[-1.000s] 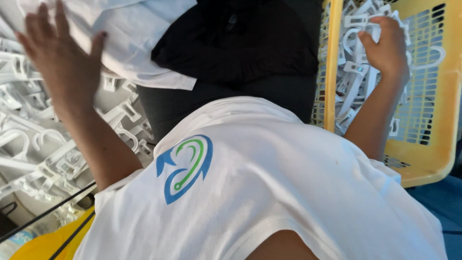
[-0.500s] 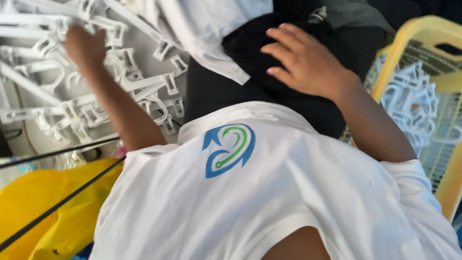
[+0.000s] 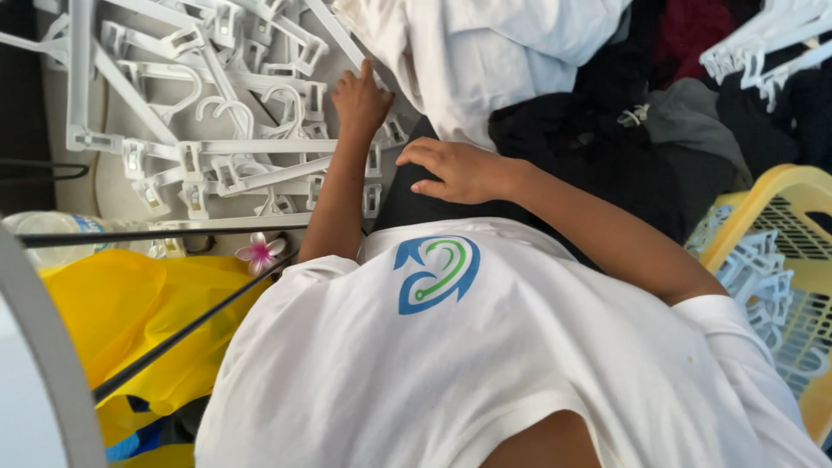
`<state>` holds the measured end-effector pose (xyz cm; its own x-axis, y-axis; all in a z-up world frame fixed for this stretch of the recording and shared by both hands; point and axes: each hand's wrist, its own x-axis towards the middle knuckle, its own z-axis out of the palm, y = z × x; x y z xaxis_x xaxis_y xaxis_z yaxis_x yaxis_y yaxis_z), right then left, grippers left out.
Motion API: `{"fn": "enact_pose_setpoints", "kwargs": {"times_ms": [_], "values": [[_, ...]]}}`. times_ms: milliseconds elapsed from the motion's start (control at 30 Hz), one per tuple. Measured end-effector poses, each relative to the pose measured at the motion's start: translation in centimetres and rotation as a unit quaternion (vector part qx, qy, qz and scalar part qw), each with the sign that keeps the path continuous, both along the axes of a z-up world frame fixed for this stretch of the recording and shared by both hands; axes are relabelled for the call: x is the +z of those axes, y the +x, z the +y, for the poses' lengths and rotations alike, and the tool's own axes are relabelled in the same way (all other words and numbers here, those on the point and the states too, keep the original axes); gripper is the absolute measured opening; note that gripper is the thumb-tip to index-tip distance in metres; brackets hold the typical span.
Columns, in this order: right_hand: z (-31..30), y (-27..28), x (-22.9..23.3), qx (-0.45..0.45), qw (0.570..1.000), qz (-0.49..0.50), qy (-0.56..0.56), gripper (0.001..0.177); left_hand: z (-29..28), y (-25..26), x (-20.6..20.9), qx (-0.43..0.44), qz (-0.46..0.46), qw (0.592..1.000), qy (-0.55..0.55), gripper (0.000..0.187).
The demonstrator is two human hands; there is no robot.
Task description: The person organizes clothing by attaching plastic hangers to trousers and shorts, then moves the hung items to a pile.
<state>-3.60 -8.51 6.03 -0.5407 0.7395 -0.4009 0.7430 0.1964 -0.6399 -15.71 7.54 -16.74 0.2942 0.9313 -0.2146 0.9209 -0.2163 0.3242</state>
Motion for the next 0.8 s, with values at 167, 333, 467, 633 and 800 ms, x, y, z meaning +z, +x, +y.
{"fn": "enact_pose_setpoints", "kwargs": {"times_ms": [167,333,467,633,800], "values": [[1.6,-0.3,-0.6,-0.016,1.0,0.005,-0.01,0.045,-0.4,-1.6,2.3,0.03,-0.196,0.978,-0.06,0.057],[2.2,-0.4,0.4,-0.062,0.995,0.079,-0.01,0.049,-1.7,-2.5,8.6,0.12,-0.343,0.932,0.005,0.044],[2.0,-1.0,2.8,-0.113,0.988,0.103,-0.025,0.05,-2.0,-3.4,14.5,0.132,-0.407,0.902,0.058,0.04],[0.8,-0.1,3.7,-0.142,0.975,0.163,-0.048,0.051,-1.3,-5.3,18.2,0.146,-0.442,0.858,0.217,0.029],[-3.3,3.4,3.5,-0.194,0.941,0.275,-0.027,0.043,-7.0,-1.7,23.6,-0.019,-0.486,0.809,0.331,0.041]]}}
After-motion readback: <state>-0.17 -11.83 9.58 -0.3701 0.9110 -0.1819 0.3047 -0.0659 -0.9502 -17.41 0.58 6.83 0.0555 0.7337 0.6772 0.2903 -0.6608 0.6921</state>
